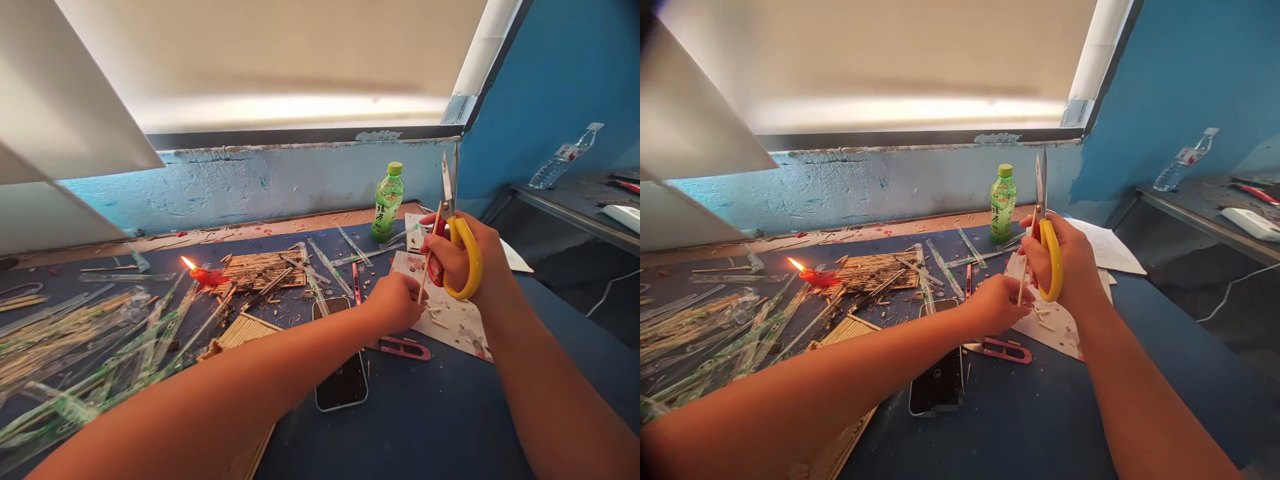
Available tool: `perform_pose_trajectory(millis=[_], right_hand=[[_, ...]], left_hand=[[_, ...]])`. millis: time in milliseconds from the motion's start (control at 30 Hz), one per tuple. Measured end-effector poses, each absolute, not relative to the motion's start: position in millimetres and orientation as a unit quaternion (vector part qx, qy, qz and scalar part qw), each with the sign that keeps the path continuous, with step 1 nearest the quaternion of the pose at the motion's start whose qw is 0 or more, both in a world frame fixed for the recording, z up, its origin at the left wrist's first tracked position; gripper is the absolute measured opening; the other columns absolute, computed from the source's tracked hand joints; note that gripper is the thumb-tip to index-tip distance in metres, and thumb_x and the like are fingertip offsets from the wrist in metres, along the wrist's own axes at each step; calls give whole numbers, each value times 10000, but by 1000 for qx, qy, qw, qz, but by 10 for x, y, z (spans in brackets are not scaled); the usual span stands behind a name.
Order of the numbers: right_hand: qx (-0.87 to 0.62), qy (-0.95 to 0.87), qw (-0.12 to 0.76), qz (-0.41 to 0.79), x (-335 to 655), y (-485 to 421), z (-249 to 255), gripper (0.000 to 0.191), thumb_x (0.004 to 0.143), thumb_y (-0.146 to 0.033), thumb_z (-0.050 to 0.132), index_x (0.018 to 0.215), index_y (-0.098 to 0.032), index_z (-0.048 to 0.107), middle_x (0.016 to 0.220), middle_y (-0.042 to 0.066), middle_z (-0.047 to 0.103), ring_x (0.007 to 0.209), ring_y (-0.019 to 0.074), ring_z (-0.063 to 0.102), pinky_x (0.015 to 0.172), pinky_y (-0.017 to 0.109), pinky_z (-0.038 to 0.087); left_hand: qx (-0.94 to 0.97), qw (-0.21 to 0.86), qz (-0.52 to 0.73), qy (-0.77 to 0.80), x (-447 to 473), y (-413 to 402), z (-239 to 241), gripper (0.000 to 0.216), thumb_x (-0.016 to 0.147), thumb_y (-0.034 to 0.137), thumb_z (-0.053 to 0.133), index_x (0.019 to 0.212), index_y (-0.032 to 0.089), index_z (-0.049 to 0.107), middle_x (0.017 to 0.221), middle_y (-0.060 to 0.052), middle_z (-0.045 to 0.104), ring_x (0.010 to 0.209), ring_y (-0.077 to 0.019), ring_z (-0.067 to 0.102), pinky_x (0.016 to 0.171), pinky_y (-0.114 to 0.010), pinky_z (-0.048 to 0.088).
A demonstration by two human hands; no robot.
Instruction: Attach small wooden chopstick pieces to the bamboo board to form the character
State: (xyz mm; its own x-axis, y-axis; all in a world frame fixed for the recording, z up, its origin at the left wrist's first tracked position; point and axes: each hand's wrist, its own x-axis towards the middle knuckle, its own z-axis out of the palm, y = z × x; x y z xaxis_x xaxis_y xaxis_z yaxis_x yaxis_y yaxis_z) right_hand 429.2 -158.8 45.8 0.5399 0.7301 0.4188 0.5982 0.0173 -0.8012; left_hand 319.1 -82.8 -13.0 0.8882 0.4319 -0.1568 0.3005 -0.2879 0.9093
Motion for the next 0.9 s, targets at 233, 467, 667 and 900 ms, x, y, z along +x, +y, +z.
perform_pose_trajectory(millis=[233, 467, 667, 900], right_hand=[[-674, -453, 577, 86, 4346, -1577, 441, 155, 862, -302, 646, 1005, -244, 644, 560, -46, 563, 328, 114, 480, 317, 252, 388], [-616, -454, 594, 247, 4142, -1520, 403, 126, 873, -289, 615, 976, -216, 615, 445, -70, 517, 319, 119, 473, 322, 234, 410], [-518, -410, 624, 417, 3775, -1463, 317, 223, 835, -295, 646, 1033, -210, 587, 610, -42, 626, 313, 84, 448, 299, 219, 401], [-492, -411, 568, 515, 3292, -1376, 445, 217, 848, -288, 638, 1038, -195, 590, 623, -25, 657, 376, 120, 561, 374, 239, 491]], left_hand=[[764, 585, 89, 257, 3206, -834, -125, 190, 817, 177, 686, 1004, 149, 704, 884, -126, 763, 911, -290, 711, 821, -398, 531], [627, 712, 110, 296, 2497, -755, 218, 110, 957, 249, 603, 983, 143, 592, 956, -117, 756, 913, -177, 751, 799, -262, 601], [400, 828, 136, 368, 1730, -939, 423, 49, 956, 105, 586, 982, 120, 624, 1166, -164, 725, 1070, -213, 719, 920, -264, 576], [329, 877, 175, 303, 1108, -1158, 302, 317, 887, 112, 707, 1161, 149, 550, 1088, -148, 754, 1033, -257, 727, 978, -445, 548]])
